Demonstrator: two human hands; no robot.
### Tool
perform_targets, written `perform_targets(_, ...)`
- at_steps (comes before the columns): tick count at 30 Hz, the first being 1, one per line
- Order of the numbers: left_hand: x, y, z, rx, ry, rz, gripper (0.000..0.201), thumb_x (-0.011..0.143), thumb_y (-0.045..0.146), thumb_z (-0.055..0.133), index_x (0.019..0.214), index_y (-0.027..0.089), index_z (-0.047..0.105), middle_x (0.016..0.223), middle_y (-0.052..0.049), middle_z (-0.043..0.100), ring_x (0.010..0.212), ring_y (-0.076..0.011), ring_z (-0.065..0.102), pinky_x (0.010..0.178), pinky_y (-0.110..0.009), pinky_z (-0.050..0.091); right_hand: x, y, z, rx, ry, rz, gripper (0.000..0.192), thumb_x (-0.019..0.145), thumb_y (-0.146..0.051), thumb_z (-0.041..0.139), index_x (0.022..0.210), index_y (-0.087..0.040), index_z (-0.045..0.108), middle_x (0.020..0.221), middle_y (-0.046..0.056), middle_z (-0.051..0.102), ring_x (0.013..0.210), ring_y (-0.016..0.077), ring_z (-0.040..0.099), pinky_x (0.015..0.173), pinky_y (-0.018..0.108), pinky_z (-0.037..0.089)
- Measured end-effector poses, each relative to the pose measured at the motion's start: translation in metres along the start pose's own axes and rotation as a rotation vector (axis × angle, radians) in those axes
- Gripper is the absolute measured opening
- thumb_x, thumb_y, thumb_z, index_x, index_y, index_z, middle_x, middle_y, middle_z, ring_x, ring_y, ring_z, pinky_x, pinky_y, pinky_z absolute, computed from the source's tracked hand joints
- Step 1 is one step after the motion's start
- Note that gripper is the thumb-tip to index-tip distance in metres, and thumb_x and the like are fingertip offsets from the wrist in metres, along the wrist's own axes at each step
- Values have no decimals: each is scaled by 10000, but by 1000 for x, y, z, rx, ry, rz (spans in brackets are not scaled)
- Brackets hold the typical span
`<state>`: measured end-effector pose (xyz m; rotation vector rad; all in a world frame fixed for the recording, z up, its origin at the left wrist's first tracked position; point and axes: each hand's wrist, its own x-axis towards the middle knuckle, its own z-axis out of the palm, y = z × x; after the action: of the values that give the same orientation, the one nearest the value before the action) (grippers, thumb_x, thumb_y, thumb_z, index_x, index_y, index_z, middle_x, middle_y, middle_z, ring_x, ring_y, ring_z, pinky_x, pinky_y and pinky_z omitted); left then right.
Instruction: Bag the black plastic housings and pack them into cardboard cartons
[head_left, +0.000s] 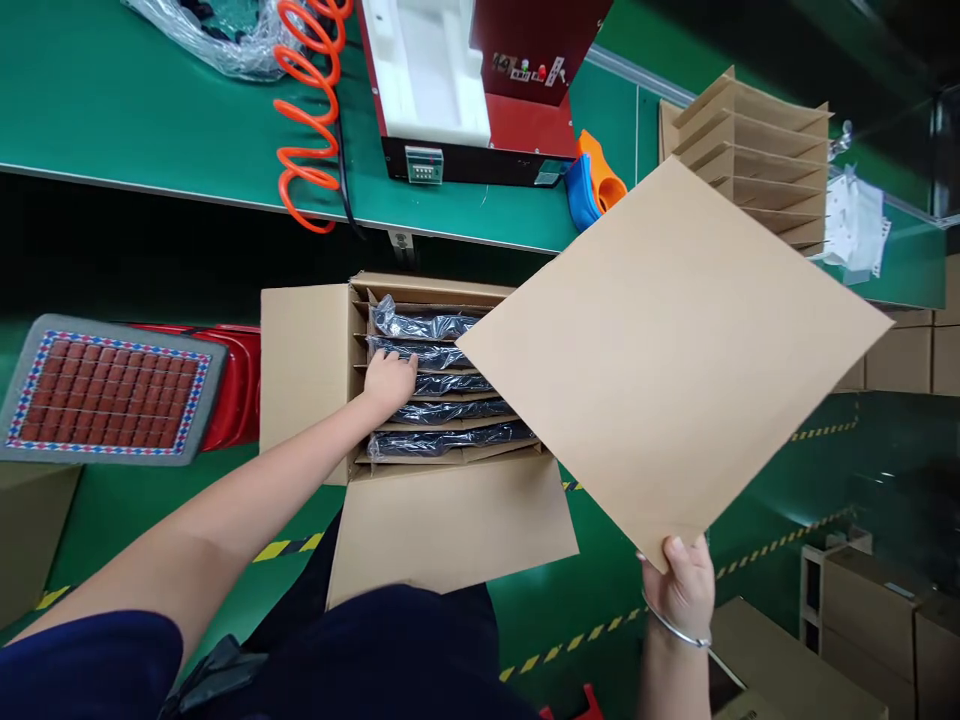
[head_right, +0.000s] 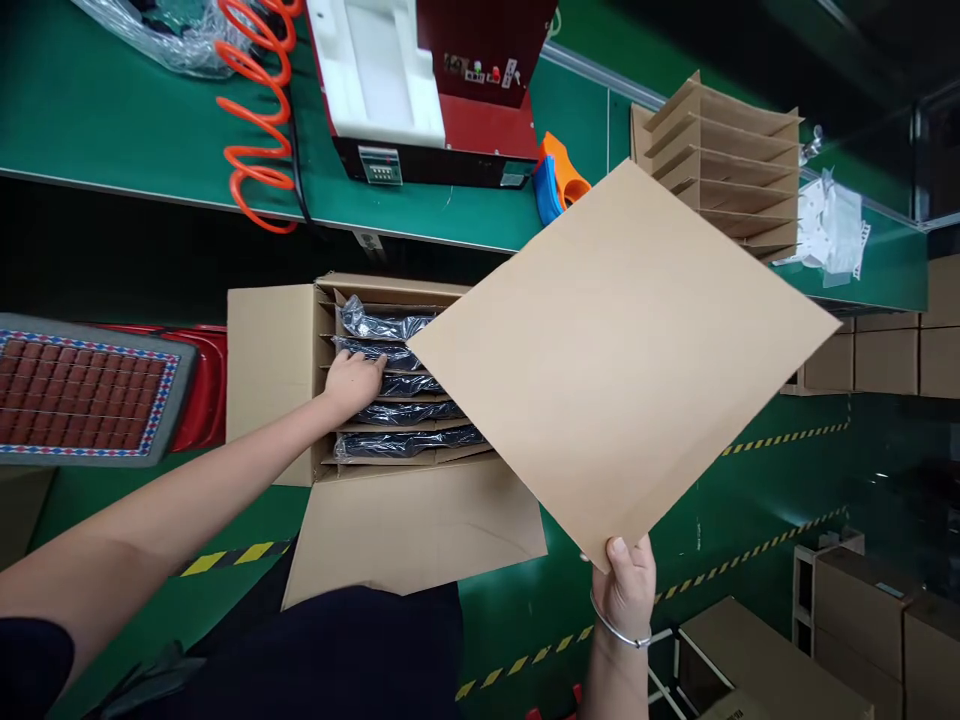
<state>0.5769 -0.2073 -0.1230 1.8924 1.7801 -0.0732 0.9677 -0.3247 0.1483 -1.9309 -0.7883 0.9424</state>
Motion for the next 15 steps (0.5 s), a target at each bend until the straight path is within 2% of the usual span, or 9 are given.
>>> perform_targets(2, 0, -1, -4, 8, 33, 11, 484, 901, 130, 330, 1223, 108, 691, 1204, -229, 678, 1223, -346, 553, 1052, -551, 329, -1, 2, -1, 15, 11, 21, 676, 709, -466, 737, 1340, -290, 571, 1110, 104, 730, 684, 215, 688, 537, 335, 554)
perform_targets(4, 3, -6, -8, 11, 59, 15, 441, 891, 147, 368, 1156, 148, 721, 1439, -202, 542, 1397, -371, 409, 1131, -605, 252, -2, 3, -1, 24, 22, 24, 650, 708, -461, 738, 1315, -283, 589, 1111, 106, 729, 678, 207, 681, 496, 303, 527)
perform_targets(6, 12, -12, -12, -11, 37, 18, 408, 853, 143, 429, 1138, 156, 721, 1564, -179, 414, 1486, -391, 279, 1173, -651, 182, -3, 4, -1, 25, 32, 17, 642, 706, -452, 744, 1305, -275, 596, 1120, 104, 726, 649, 192, 666, 485, 296, 524)
perform_targets(8, 21, -17, -13, -44, -11, 26, 417, 818, 119, 463, 1157, 129, 704, 1591, -202, 369, 1492, -393, 282, 1188, -660, 165, -5, 5, 0, 30, 49, 15, 649, 694, -443, 760, 1299, -269, 602, 1120, 100, 725, 614, 177, 649, 515, 322, 555)
perform_targets(11, 26, -20, -15, -68, -29, 32, 457, 814, 95, 453, 1220, 90, 662, 1579, -233, 383, 1473, -355, 346, 1214, -621, 162, -9, 9, 0, 28, 66, 16, 644, 693, -443, 772, 1292, -275, 608, 1117, 96, 727, 625, 188, 659, 605, 389, 599)
perform_targets(15, 2, -21, -16, -95, 14, -2, 563, 862, 111, 369, 1403, 57, 513, 1610, -217, 339, 1501, -325, 309, 1215, -596, 216, -20, 22, -3, -27, 62, 14, 626, 725, -456, 769, 1295, -250, 609, 1107, 105, 738, 774, 235, 701, 761, 443, 596)
